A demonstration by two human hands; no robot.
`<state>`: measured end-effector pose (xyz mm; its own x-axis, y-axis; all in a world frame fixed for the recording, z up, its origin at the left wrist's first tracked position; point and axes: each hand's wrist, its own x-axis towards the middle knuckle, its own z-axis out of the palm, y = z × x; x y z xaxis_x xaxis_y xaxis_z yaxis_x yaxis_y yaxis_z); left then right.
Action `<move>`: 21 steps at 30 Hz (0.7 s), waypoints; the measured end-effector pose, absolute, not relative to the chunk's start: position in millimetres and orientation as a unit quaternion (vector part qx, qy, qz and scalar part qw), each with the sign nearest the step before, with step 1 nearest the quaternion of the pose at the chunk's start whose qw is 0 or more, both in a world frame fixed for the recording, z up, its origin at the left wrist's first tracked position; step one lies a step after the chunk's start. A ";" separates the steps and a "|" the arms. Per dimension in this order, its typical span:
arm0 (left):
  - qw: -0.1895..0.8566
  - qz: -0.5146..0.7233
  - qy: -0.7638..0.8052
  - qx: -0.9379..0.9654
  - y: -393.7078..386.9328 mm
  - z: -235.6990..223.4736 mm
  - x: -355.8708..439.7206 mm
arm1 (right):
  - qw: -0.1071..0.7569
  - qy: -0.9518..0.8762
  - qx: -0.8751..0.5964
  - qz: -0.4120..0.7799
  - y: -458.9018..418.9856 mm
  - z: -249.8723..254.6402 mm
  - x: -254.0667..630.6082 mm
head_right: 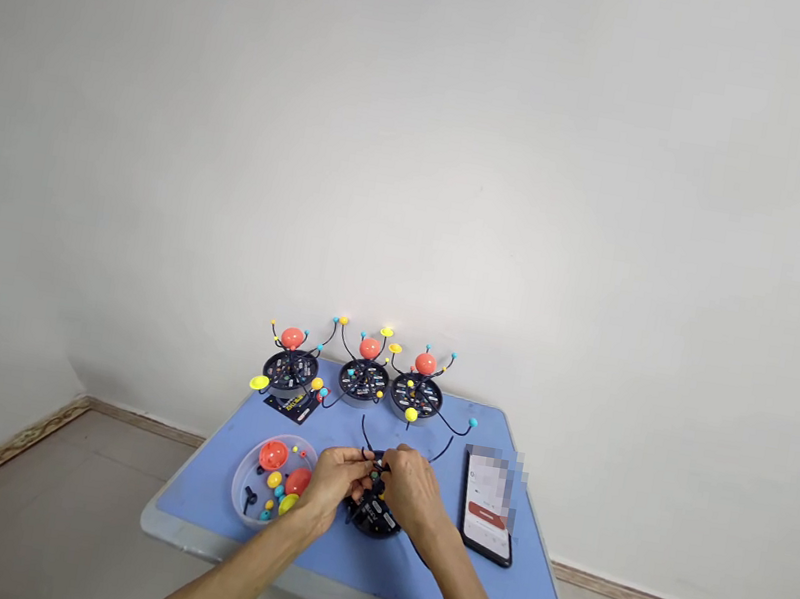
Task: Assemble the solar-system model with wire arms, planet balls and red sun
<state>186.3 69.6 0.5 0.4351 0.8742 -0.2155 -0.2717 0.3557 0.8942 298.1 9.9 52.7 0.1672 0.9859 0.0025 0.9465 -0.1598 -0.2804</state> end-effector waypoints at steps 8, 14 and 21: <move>0.716 0.387 0.375 0.444 65.5 4.2 171.5 | 0.089 -0.626 -0.770 0.084 10.4 51.5 298.5; 0.679 0.417 0.403 0.450 60.8 15.4 133.7 | 0.083 -0.630 -0.767 0.089 7.9 55.1 297.3; 0.564 0.482 0.422 0.520 68.6 38.0 58.5 | 0.123 -0.628 -0.767 0.054 -11.2 77.1 300.5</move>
